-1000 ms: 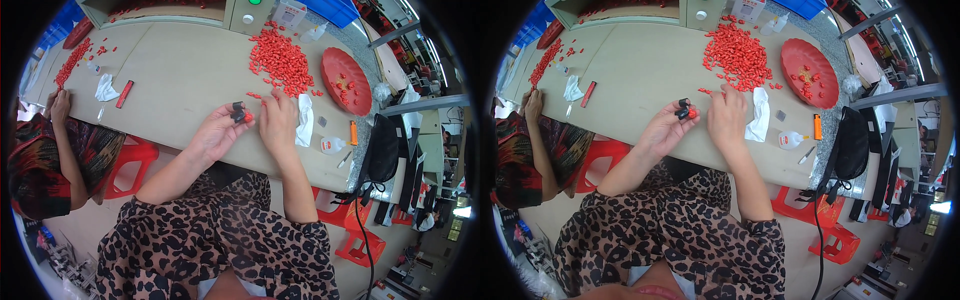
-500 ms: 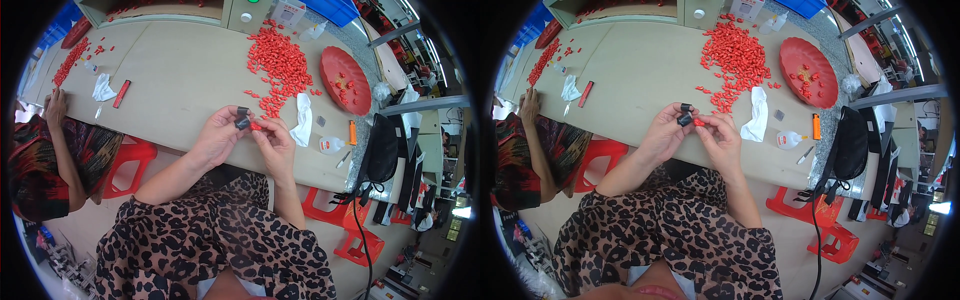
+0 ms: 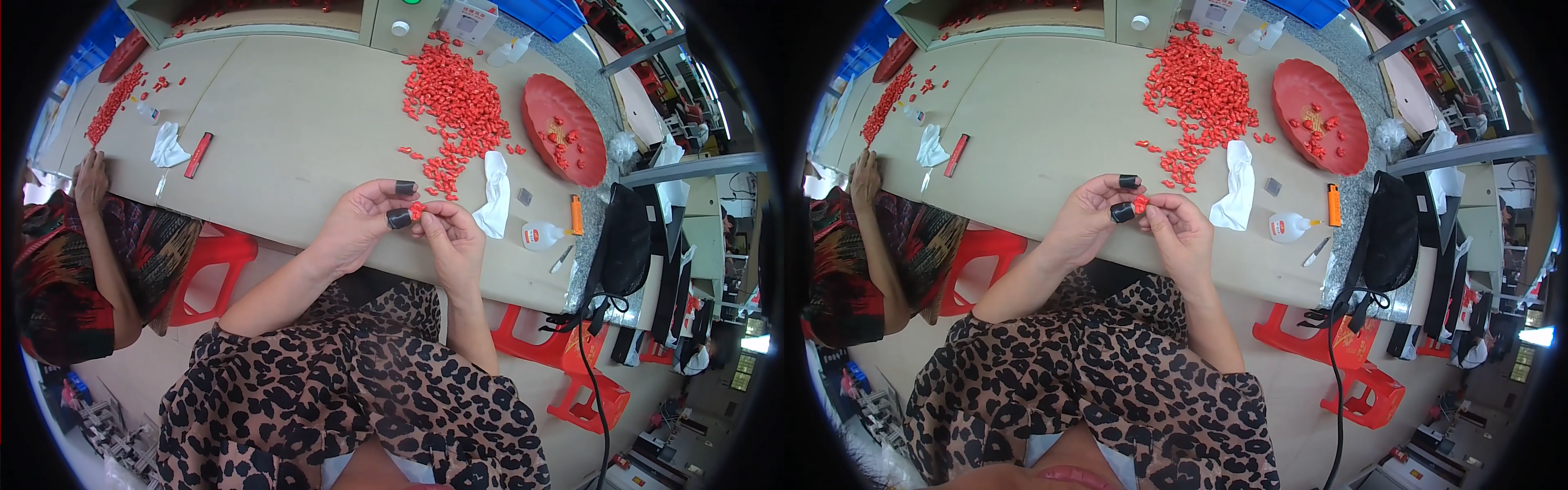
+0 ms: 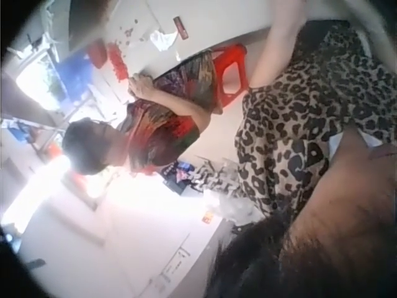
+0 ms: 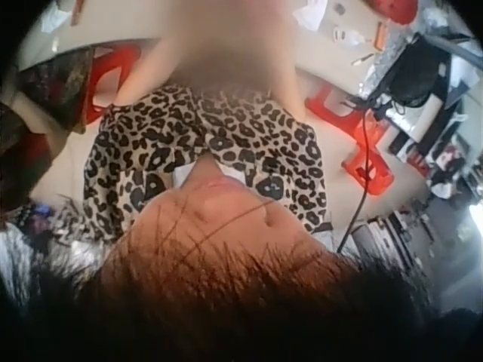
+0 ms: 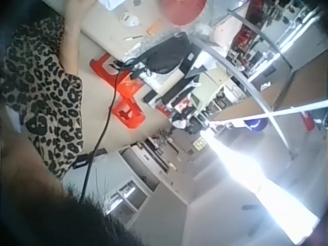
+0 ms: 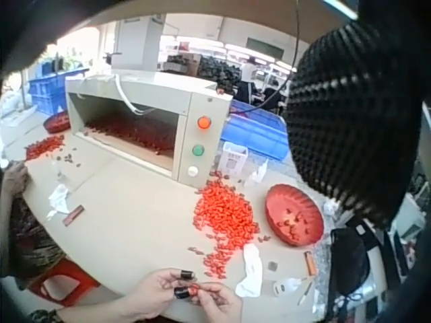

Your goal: The person applies glue from a bottle to small red plastic parts, then attaches them by hand to black plastic bases.

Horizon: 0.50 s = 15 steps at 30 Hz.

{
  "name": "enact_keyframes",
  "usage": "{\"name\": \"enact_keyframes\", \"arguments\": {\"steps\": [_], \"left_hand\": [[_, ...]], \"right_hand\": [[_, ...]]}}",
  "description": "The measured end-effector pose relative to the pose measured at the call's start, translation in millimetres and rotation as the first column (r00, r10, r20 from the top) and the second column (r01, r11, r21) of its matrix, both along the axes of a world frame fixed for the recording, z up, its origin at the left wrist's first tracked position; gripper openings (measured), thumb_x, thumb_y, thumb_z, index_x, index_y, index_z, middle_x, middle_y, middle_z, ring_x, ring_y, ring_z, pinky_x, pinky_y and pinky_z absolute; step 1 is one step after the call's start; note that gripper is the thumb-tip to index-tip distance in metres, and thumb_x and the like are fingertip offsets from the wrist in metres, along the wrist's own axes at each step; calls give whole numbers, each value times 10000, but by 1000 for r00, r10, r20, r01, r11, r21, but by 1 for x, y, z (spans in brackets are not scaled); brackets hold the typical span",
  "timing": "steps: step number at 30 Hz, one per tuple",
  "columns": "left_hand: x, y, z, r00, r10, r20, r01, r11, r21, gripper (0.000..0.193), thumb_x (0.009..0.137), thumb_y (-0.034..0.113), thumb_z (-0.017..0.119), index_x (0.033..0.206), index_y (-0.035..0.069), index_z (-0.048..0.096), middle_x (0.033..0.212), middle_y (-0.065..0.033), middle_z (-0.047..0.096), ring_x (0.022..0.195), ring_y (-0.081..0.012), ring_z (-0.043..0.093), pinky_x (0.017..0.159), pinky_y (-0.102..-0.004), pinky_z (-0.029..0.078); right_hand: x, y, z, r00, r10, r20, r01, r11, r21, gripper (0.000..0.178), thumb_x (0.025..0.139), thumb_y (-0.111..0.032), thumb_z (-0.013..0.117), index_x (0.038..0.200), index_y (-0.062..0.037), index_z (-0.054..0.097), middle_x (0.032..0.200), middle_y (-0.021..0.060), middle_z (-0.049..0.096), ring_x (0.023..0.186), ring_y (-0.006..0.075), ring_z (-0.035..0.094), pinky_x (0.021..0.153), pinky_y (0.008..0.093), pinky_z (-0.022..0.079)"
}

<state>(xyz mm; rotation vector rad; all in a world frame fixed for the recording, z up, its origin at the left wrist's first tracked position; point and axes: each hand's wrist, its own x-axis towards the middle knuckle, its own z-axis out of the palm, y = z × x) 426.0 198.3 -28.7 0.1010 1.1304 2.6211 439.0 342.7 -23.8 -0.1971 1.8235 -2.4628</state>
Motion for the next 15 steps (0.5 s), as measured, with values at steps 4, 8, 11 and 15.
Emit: {"name": "enact_keyframes", "arguments": {"steps": [4, 8, 11, 15], "left_hand": [[2, -1, 1, 996, -90, 10, 90, 996, 25, 283, 726, -31, 570, 1000, -4, 501, 922, -79, 548, 847, -121, 529, 778, -243, 433], [5, 0, 3, 997, -77, 8, 77, 997, -10, 274, 728, -38, 563, 995, -12, 505, 886, -75, 562, 814, -117, 545, 739, -230, 453], [6, 0, 2, 996, -92, -12, 92, 995, -37, 250, 742, -34, 547, 989, -23, 508, 897, -82, 563, 800, -125, 555, 726, -235, 463], [4, -1, -1, 987, -145, -67, 139, 986, -91, 216, 738, -49, 542, 952, -21, 523, 863, -72, 569, 788, -123, 559, 710, -239, 474]], "right_hand": [[2, -2, 3, 999, 54, 3, -55, 998, 23, 203, 784, 23, 506, 983, 63, 497, 883, 67, 524, 752, 98, 538, 677, 206, 462], [3, -1, 3, 994, 46, -102, -38, 996, 83, 209, 780, 36, 503, 987, 65, 495, 884, 68, 522, 756, 109, 545, 694, 215, 467], [3, 4, 2, 997, 73, -23, -72, 997, 29, 206, 781, 37, 499, 985, 64, 484, 886, 81, 531, 766, 117, 549, 693, 220, 470], [4, 10, 5, 989, 129, 72, -122, 988, -92, 188, 786, 27, 497, 969, 55, 469, 851, 86, 556, 752, 121, 558, 690, 221, 470]]}}
